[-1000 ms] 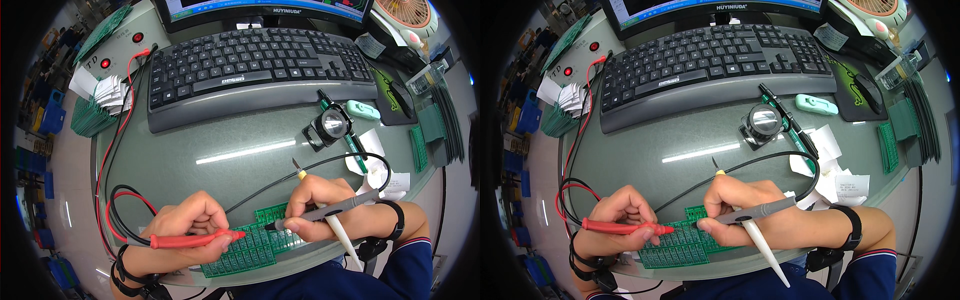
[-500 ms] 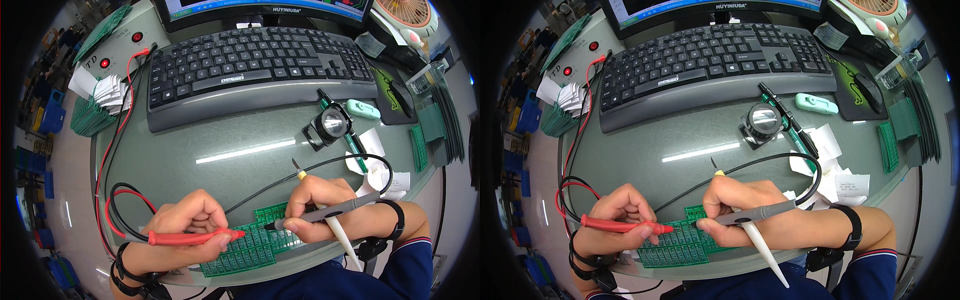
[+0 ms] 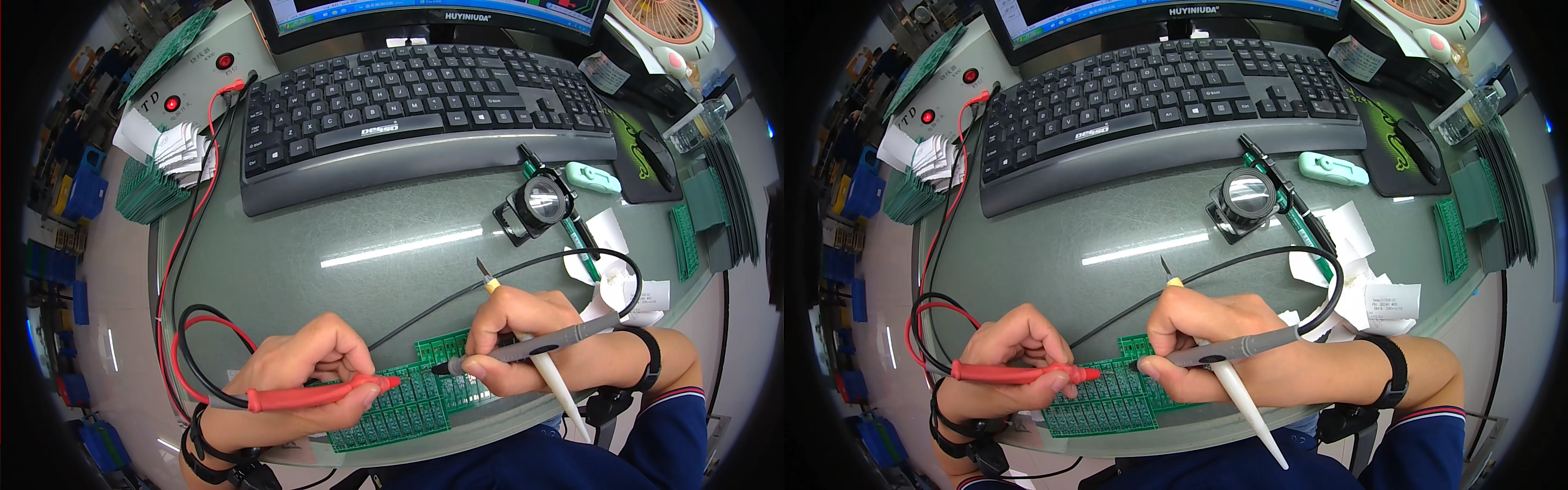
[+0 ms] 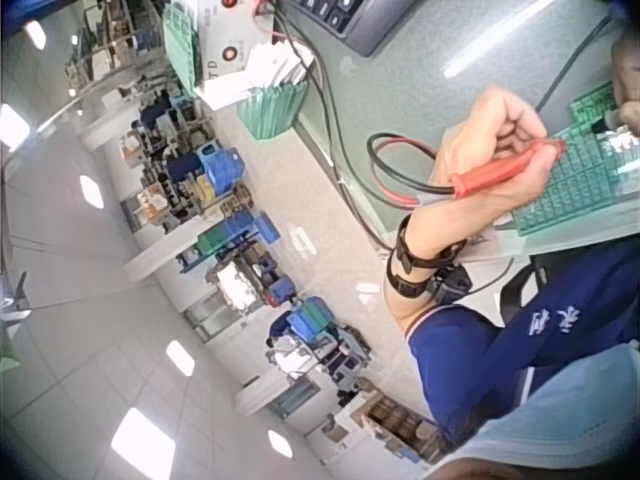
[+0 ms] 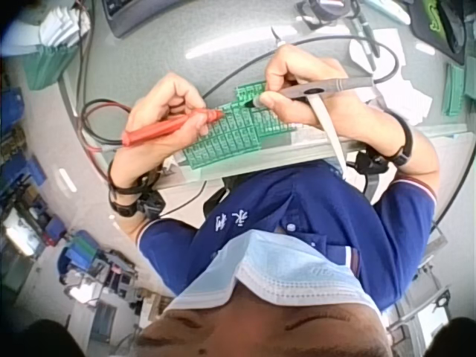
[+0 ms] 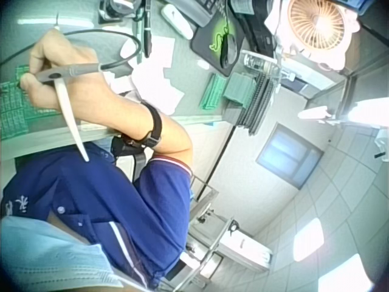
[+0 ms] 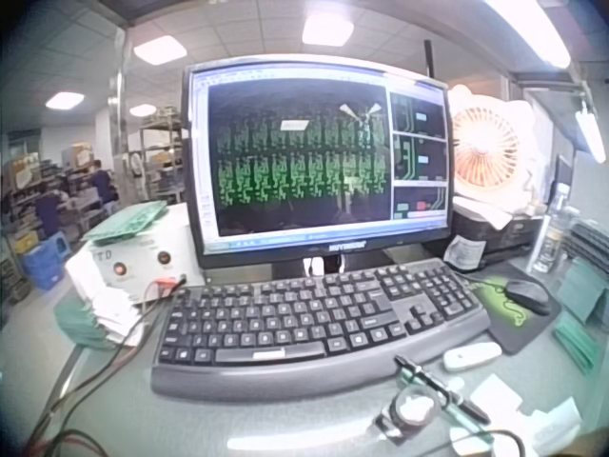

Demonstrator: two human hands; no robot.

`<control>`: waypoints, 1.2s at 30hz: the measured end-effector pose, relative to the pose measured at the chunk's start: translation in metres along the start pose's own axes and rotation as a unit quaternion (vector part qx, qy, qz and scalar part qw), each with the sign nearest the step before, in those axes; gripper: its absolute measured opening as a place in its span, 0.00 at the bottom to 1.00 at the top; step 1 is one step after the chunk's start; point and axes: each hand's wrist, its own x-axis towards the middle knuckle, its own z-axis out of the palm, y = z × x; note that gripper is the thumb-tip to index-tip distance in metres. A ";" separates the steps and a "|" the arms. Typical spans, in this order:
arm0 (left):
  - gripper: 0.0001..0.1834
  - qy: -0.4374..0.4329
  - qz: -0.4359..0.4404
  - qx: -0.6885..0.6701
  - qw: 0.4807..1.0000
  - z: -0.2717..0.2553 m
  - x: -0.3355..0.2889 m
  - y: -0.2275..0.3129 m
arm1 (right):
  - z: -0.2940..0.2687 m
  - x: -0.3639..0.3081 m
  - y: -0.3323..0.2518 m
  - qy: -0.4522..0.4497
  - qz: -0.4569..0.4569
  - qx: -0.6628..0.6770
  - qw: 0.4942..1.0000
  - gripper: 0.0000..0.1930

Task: Testing and marking a circuit board with multimeter probes and a pen at an electronics workstation.

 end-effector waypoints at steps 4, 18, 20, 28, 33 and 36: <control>0.12 0.001 0.006 -0.001 1.000 -0.002 0.003 0.001 | -0.003 0.004 0.000 -0.001 -0.004 -0.006 1.000 0.12; 0.10 -0.004 0.011 -0.065 0.998 0.007 -0.010 0.002 | 0.005 -0.009 -0.002 -0.028 0.059 0.028 0.997 0.13; 0.10 0.003 0.004 -0.074 0.997 0.007 -0.010 0.003 | 0.005 -0.009 0.000 -0.027 0.059 0.024 0.998 0.13; 0.16 0.007 0.001 -0.033 0.999 0.009 -0.007 0.019 | 0.000 0.019 -0.031 -0.036 0.076 -0.025 0.996 0.15; 0.19 0.000 0.026 -0.005 1.000 0.008 -0.006 0.004 | 0.018 0.054 -0.042 -0.064 0.005 -0.110 0.992 0.16; 0.12 0.000 0.031 0.035 0.999 0.007 -0.005 -0.002 | 0.024 0.066 -0.037 -0.097 -0.024 -0.171 0.980 0.17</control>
